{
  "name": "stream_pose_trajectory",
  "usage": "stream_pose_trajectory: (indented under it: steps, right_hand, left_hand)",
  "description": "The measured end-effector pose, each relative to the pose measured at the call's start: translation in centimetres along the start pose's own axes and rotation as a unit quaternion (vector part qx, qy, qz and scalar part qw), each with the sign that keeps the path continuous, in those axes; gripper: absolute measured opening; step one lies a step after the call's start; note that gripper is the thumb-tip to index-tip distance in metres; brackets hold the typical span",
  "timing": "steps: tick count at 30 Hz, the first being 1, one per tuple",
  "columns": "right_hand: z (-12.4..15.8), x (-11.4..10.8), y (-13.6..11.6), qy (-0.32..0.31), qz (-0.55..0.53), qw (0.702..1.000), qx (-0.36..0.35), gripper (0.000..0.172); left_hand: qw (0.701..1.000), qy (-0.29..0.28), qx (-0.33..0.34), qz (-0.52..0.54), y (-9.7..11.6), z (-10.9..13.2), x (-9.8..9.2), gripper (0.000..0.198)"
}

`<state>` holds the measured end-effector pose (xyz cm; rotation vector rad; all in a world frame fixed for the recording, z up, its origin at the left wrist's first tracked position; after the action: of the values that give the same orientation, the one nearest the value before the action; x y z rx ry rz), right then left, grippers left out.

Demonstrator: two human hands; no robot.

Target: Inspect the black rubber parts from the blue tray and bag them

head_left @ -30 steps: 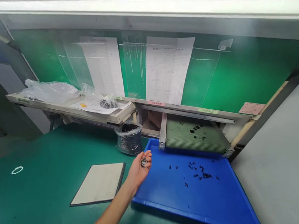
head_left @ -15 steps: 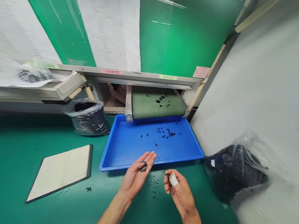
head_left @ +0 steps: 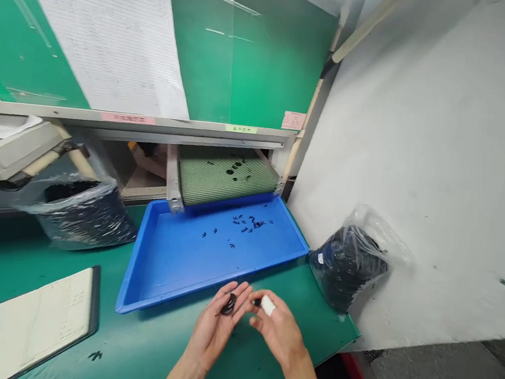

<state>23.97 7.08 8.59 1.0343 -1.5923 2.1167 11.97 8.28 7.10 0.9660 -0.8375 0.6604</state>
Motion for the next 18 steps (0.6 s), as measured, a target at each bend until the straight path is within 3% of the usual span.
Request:
stream_pose_trajectory:
  steps: [4, 8, 14, 18]
  right_hand:
    - [0.2, -0.5, 2.5, 0.050, 0.108, 0.992, 0.028, 0.033]
    - [0.3, -1.5, 2.8, 0.101, 0.229, 0.967, 0.039, 0.024]
    - [0.4, -2.0, 1.9, 0.099, 0.328, 0.937, 0.067, 0.013]
    - [0.8, -3.3, -0.5, 0.106, 0.275, 0.956, 0.000, 0.023]
  left_hand:
    - [0.991, -0.012, -0.018, -0.133, -2.0, 0.4, 0.4, 0.033]
    - [0.971, -0.010, -0.046, -0.236, -3.4, 0.3, -0.1, 0.043]
    - [0.986, -0.015, -0.071, -0.151, -4.1, -1.5, -1.0, 0.039]
    - [0.994, 0.070, -0.021, -0.080, -2.3, -2.4, -3.1, 0.029]
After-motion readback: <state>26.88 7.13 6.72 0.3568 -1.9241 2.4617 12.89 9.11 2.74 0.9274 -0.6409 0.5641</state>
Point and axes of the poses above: each hand's wrist, its own z-axis away from the middle knuckle, its own x-axis out of the palm, y = z × x, the point moved 6 cm from there along -z, towards the middle knuckle, and after that the axes turned 13 degrees about -y, right-handed, at the moved point
